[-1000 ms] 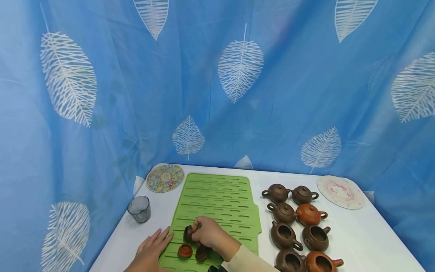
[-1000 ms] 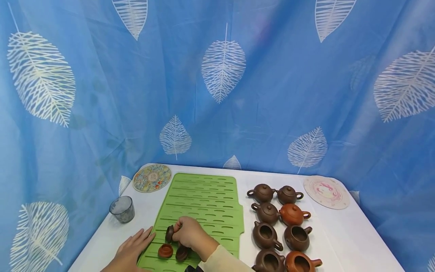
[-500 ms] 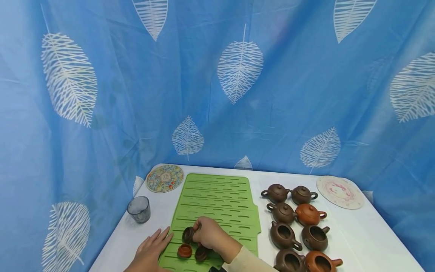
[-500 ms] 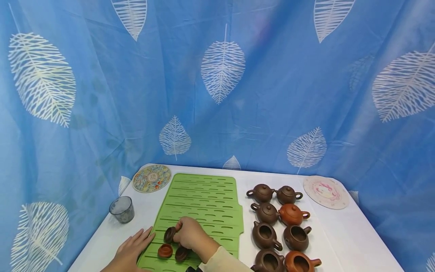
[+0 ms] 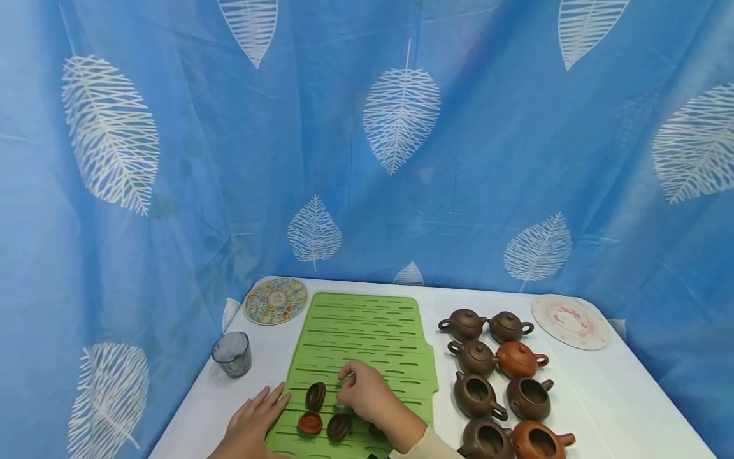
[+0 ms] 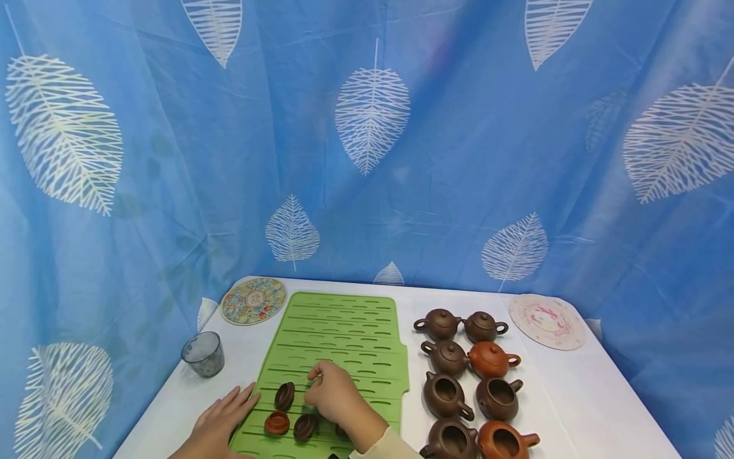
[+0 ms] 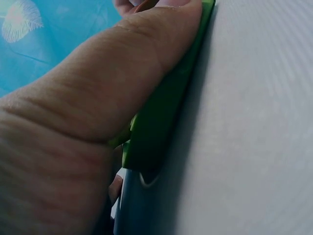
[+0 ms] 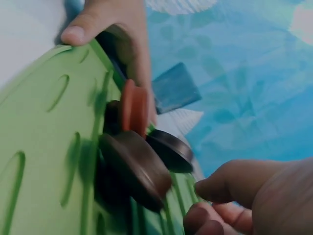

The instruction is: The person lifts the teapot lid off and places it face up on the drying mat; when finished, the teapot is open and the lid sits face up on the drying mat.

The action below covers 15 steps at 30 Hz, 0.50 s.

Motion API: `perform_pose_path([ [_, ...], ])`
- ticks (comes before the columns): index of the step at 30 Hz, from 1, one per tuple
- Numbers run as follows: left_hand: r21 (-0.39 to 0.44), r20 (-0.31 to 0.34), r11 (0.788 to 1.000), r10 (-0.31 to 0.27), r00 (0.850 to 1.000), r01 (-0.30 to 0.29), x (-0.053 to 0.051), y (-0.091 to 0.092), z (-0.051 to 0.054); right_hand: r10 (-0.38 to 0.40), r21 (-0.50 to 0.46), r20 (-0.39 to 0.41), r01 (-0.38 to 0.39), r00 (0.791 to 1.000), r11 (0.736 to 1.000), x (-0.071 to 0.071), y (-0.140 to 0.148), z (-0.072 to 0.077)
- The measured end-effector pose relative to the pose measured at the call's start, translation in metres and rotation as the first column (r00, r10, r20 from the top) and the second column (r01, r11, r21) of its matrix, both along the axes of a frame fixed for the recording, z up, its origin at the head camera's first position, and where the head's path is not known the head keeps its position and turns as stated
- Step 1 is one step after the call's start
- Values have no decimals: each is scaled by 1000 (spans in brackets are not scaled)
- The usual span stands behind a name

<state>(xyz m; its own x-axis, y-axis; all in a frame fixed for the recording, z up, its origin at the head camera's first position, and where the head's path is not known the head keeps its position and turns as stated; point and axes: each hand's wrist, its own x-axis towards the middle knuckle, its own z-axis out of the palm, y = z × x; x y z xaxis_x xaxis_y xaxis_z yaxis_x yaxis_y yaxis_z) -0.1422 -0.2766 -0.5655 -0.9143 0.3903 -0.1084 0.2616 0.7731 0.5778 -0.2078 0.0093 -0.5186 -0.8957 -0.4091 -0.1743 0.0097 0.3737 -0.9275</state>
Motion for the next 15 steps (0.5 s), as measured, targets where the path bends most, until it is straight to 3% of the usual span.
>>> perform_pose_path([
  [4, 0, -12, 1000, -2, 1000, 2, 1, 1, 1, -59, -25, -21, 59, 998, 998, 1, 19, 6],
  [8, 12, 16, 1000, 15, 1000, -15, 1, 2, 3, -127, -1, -79, 127, 989, 992, 0, 41, 16],
  [15, 11, 25, 1000, 12, 1000, -13, 0, 0, 2, -285, 6, -143, 289, 948, 957, -6, 79, 31],
])
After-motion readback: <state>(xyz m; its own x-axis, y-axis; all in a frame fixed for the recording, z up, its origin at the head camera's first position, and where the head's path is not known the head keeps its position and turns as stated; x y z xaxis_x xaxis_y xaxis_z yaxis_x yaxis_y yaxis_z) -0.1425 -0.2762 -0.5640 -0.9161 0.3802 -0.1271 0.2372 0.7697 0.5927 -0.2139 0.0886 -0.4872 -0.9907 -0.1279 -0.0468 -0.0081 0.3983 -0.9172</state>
